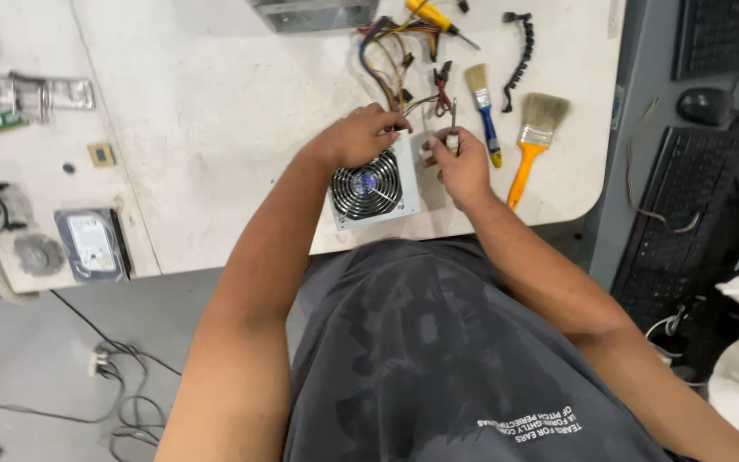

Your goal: Disassembling and inspecting a computer power supply unit using a screwdriver

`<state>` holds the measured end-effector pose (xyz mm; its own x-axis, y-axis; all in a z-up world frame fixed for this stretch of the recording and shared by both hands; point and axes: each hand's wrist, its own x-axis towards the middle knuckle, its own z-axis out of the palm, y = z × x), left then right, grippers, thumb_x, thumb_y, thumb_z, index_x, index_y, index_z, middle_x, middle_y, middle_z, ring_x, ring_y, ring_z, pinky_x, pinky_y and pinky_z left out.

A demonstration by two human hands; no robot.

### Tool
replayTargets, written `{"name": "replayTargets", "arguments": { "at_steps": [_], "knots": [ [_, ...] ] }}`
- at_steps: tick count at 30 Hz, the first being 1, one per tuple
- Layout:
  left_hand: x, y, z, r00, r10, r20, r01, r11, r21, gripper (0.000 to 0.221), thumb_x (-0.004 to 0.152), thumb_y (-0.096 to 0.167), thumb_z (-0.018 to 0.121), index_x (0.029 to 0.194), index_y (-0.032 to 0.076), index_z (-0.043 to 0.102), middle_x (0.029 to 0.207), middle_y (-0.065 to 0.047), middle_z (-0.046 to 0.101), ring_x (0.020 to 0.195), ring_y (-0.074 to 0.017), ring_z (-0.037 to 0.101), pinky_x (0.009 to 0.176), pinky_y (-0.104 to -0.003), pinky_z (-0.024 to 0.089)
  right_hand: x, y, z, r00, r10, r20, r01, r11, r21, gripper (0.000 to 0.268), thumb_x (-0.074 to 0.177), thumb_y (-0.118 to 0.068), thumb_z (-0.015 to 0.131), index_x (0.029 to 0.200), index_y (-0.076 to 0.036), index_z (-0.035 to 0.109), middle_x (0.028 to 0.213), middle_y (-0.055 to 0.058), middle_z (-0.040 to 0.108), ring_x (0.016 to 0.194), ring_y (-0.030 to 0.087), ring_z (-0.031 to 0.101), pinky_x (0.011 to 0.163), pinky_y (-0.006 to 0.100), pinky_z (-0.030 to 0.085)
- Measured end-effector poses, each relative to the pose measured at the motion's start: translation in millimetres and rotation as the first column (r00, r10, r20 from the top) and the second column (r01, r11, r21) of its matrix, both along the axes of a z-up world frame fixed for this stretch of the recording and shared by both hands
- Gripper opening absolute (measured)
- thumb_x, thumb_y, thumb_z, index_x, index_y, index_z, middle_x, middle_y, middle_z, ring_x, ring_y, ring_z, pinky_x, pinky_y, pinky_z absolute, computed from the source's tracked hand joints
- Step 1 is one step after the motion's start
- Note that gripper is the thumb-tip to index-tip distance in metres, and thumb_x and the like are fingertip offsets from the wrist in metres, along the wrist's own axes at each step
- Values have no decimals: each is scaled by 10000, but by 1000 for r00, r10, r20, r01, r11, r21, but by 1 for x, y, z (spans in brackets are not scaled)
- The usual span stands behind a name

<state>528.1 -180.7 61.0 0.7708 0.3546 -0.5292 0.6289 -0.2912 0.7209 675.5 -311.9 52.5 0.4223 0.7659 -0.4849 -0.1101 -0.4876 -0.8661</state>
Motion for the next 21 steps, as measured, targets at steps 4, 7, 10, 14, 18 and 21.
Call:
{"name": "replayTargets", "arguments": {
  "at_steps": [4,7,10,14,18,21],
  "knots": [
    [9,-2,13,999,-32,-35,33,999,9,340,938,407,342,1176,222,498,1221,-85,518,1166,-367,439,971,-539,348,10,-33,-12,996,-90,-14,90,995,-50,85,872,-112,567,904,-33,563,699,101,617,496,116,566,358,156,385],
    [16,0,-2,992,-69,-101,71,997,17,329,941,414,325,1180,256,485,1226,-35,523,1161,-342,444,970,-538,347,17,-57,-24,983,-177,-58,172,982,-82,80,859,-109,586,882,-33,576,644,107,611,426,102,523,338,165,372],
    [18,0,-14,971,-126,-201,138,989,48,316,951,432,283,1197,324,449,1248,25,487,1169,-297,436,966,-518,355,21,-82,-33,965,-235,-117,223,969,-109,87,856,-92,587,887,-13,571,696,123,623,469,116,558,346,168,393],
    [15,-1,-3,979,-110,-172,126,988,87,293,957,413,293,1173,314,463,1185,5,503,1120,-293,467,937,-507,385,19,-93,-49,972,-199,-126,184,976,-116,80,842,-96,597,885,-30,588,692,104,633,541,120,609,397,163,421],
    [10,-9,3,997,6,78,-14,994,107,218,932,236,476,1122,178,566,1050,-100,605,937,-342,557,861,-494,426,19,-78,-29,996,-73,-52,67,992,-109,87,834,-153,613,872,-75,604,592,48,618,460,82,543,399,173,399],
    [2,-15,1,984,153,88,-169,957,236,228,872,254,580,1100,254,588,968,23,653,873,-206,624,800,-407,477,19,-59,-25,998,-32,-48,30,998,-54,111,827,-139,629,892,-51,608,698,74,658,559,113,622,476,206,472]
  ]
}}
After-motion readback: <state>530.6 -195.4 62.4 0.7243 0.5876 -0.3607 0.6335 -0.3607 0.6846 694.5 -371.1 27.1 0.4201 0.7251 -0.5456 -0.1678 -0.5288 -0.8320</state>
